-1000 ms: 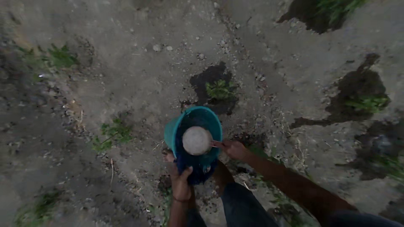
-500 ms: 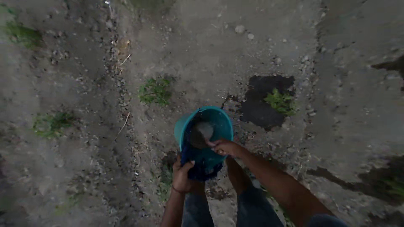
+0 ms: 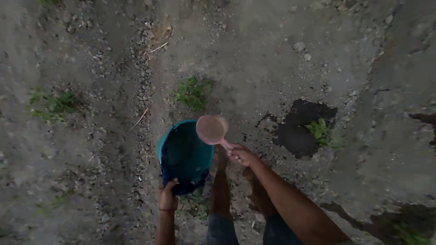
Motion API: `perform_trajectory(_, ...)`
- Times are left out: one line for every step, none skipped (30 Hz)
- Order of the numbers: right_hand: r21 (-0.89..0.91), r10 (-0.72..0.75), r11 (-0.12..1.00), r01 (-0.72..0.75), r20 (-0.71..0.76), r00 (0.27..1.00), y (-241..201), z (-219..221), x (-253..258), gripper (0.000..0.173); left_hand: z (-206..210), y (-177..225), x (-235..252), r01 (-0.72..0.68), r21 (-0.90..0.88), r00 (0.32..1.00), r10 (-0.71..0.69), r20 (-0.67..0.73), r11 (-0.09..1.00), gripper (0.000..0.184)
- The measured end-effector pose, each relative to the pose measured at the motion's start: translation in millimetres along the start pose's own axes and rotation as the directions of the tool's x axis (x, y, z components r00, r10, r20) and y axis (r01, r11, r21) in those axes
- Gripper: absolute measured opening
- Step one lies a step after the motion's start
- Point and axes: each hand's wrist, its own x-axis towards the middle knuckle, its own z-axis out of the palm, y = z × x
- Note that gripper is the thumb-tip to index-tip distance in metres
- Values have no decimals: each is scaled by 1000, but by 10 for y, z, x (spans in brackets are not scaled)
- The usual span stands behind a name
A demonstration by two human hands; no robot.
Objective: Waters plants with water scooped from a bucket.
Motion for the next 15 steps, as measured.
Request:
perform_trajectory(5,-25,1000,25,-68,997,-80,57,103,27,-59,27,47,-2,-9,1000,2,-26,1000,19)
perform_trajectory(0,-41,999,41,-132,990,-159,104,221,29,-121,54,87,-2,-19,999,1,-50,1000,17)
perform_trajectory(-8,-51,999,51,-184,982,-226,131,347,30,-182,75,119,-3,-29,997,1,-74,1000,15)
perform_trajectory(-15,-57,998,55,-220,974,-283,136,468,31,-244,92,142,0,-41,996,-4,-90,999,15)
perform_trajectory(-11,-59,998,59,-252,966,-336,137,573,33,-302,100,168,0,-49,994,-6,-109,999,15)
perform_trajectory(-5,-61,998,62,-288,956,-384,140,660,31,-359,105,193,6,-60,992,-13,-123,998,15)
perform_trajectory(8,-57,998,63,-327,943,-424,139,730,28,-410,109,221,13,-64,992,-21,-125,998,16)
perform_trajectory(21,-53,998,65,-361,931,-453,130,782,25,-449,111,245,17,-70,992,-25,-125,997,18)
perform_trajectory(30,-50,997,67,-387,921,-462,110,816,24,-470,114,262,16,-79,991,-27,-130,997,18)
perform_trajectory(28,-50,997,67,-404,913,-454,82,831,25,-480,118,275,16,-87,991,-28,-131,996,18)
perform_trajectory(17,-58,997,72,-415,908,-436,53,831,26,-485,123,284,17,-98,991,-30,-131,995,16)
perform_trajectory(7,-67,997,78,-422,904,-420,29,815,28,-480,132,289,20,-111,990,-35,-134,994,16)
perform_trajectory(1,-71,997,80,-434,898,-411,21,784,30,-466,142,284,30,-117,990,-46,-134,993,16)
perform_trajectory(-6,-69,997,75,-452,889,-407,24,747,30,-447,152,274,47,-119,989,-63,-133,992,16)
perform_trajectory(-10,-68,997,72,-473,879,-399,27,712,30,-422,158,258,64,-121,988,-81,-134,991,17)
